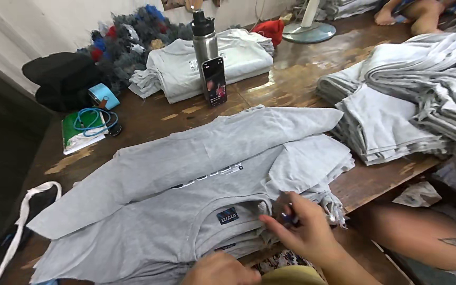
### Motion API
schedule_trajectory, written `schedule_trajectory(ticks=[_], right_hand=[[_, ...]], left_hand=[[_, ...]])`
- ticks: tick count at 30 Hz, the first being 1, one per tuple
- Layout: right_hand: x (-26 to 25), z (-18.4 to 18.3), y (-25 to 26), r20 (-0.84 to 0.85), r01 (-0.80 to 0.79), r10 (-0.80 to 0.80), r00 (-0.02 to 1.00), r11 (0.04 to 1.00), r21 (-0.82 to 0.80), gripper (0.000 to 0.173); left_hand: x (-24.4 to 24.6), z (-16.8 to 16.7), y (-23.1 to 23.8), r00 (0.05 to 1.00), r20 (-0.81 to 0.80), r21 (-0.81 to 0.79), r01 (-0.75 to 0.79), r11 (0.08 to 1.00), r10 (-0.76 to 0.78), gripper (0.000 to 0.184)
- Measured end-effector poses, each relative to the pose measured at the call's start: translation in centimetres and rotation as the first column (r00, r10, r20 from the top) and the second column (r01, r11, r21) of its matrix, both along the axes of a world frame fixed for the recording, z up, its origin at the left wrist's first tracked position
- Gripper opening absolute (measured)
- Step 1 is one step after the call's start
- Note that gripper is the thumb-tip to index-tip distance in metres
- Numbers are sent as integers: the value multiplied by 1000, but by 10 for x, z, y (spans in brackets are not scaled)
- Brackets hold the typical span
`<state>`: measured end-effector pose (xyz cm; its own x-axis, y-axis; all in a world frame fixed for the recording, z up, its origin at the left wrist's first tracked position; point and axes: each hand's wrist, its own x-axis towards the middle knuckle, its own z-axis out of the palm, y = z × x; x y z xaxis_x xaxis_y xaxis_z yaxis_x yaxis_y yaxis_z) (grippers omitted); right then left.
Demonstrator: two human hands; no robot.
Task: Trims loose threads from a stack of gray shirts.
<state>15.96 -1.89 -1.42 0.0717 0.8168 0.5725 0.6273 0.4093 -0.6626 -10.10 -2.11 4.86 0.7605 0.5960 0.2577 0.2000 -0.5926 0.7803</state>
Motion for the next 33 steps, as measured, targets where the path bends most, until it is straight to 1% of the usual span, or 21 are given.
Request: schedule_trajectory(ticks=[1, 2, 3, 5, 6, 9, 11, 14, 16, 17, 18, 19, 20, 21, 22, 23, 24, 26, 28, 31, 33], right_hand=[[-5, -1, 5, 44, 27, -28, 999, 1000, 16, 35], [-8, -2, 7, 73, 31, -33, 997, 999, 35, 26], [-9, -2, 8, 85, 22, -27, 996, 998, 66, 19], [-8, 1, 5, 91, -4, -11, 996, 987, 163, 12], [-5, 1, 2, 100, -24, 3, 995, 977, 211, 10], [0, -4, -5, 186, -186, 143, 972, 953, 240, 10], [0, -11, -7, 261, -307, 260, 930, 939, 157, 8], [-2, -12, -8, 325, -349, 315, 892, 936, 51, 8], [-2, -9, -8, 319, -356, 333, 887, 934, 15, 9], [-2, -8, -7, 331, -349, 327, 885, 937, 9, 8], [-3, -7, -7, 343, -339, 317, 884, 941, 4, 8], [-5, -6, -6, 345, -329, 309, 886, 944, -1, 8], [-6, -4, -5, 333, -326, 310, 891, 945, -6, 9], [-7, -1, -5, 299, -343, 330, 895, 939, -10, 9], [-7, 3, -5, 238, -379, 372, 897, 925, -14, 12], [-7, 8, -5, 153, -432, 429, 890, 902, -16, 15], [-10, 12, -6, 63, -484, 483, 874, 875, 2, 17], [-20, 18, -4, -63, -549, 552, 832, 834, 59, 19], [-36, 20, 1, -80, -557, 563, 823, 826, 80, 18], [-64, 18, 16, -100, -548, 555, 826, 832, 85, 29], [-82, 17, 25, -145, -581, 587, 797, 810, 86, 38]], left_hand=[[3, -1, -1, 980, -40, 98, -189, 977, 194, 31], [6, -4, 0, 921, -79, 196, -361, 912, 382, 32], [8, -11, 2, 830, -115, 285, -499, 818, 546, 36], [5, -23, 6, 651, -190, 363, -649, 668, 735, 47], [0, -27, 5, 604, -224, 357, -680, 641, 765, 51], [-15, -25, -5, 586, -285, 302, -697, 651, 759, 45], [-19, -19, -10, 567, -335, 287, -699, 655, 752, 36], [-21, -11, -6, 518, -363, 305, -719, 624, 775, 21], [-21, -13, -2, 507, -232, 369, -744, 557, 830, 21], [-21, -18, 0, 507, -95, 392, -772, 500, 857, 24], [-21, -24, 5, 517, 68, 355, -812, 464, 853, 27], [-20, -30, 9, 531, 233, 225, -845, 486, 815, 27], [-16, -33, 13, 518, 370, 8, -832, 554, 772, 20], [-11, -33, 14, 473, 458, -266, -735, 624, 753, 14], [-7, -31, 13, 427, 511, -481, -577, 660, 746, 15], [-4, -29, 12, 386, 534, -608, -443, 659, 752, 16], [-2, -29, 10, 353, 537, -669, -374, 642, 766, 17], [1, -30, 8, 312, 536, -700, -356, 619, 785, 14], [2, -33, 5, 303, 541, -691, -372, 620, 784, 11], [1, -45, 1, 344, 600, -615, -379, 691, 723, 15], [-2, -55, -1, 394, 638, -529, -401, 748, 662, 18]])
